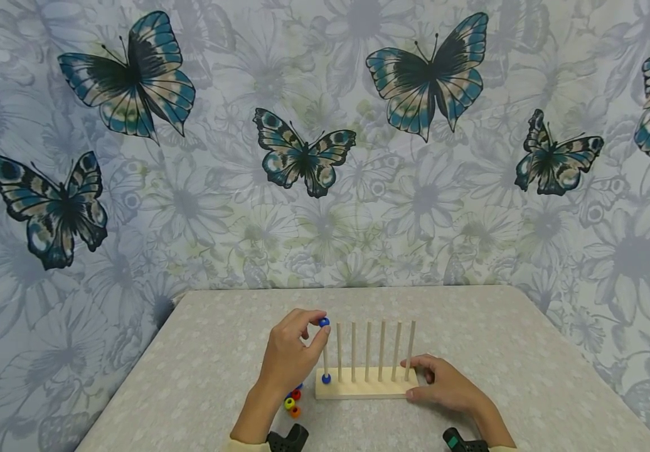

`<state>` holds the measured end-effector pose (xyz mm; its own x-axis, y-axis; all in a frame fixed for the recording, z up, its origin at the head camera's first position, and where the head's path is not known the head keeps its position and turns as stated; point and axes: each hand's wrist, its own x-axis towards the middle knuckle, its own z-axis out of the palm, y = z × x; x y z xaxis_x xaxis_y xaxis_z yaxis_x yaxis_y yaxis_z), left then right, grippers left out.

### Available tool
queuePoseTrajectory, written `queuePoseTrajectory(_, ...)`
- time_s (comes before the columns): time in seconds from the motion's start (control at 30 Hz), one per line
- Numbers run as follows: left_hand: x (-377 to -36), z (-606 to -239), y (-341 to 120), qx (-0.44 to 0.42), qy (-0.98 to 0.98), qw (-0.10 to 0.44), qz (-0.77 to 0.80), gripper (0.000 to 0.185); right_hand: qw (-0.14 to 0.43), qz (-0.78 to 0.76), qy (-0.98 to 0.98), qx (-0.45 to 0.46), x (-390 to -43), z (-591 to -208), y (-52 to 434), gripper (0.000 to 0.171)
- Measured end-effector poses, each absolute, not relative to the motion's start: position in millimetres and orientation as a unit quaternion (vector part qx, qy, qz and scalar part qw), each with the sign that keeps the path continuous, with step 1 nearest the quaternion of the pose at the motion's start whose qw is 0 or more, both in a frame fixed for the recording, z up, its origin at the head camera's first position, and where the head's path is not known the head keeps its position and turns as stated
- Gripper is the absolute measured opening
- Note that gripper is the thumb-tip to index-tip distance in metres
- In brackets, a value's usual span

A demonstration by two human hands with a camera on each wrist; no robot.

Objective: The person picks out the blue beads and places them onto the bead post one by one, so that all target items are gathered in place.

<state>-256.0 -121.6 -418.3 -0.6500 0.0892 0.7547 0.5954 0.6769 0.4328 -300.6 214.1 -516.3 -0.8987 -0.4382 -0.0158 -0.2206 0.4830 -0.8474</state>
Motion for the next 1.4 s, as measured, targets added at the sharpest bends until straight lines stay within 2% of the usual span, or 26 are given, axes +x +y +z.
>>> queuePoseTrajectory(0.8, -253.8, -419.2, -123.4, -0.186, -0.853, 0.339, -0.35, 0.02, 0.121, -0.466, 0.857, -0.185, -298.1, -511.4, 212.8, 0.057)
queuePoseTrajectory(1.4, -253.1, -417.1, -125.2, -0.189, -0.851, 0.344, -0.349, 0.02, 0.121, -0.475, 0.852, -0.183, -297.6, -513.1, 213.1, 0.056)
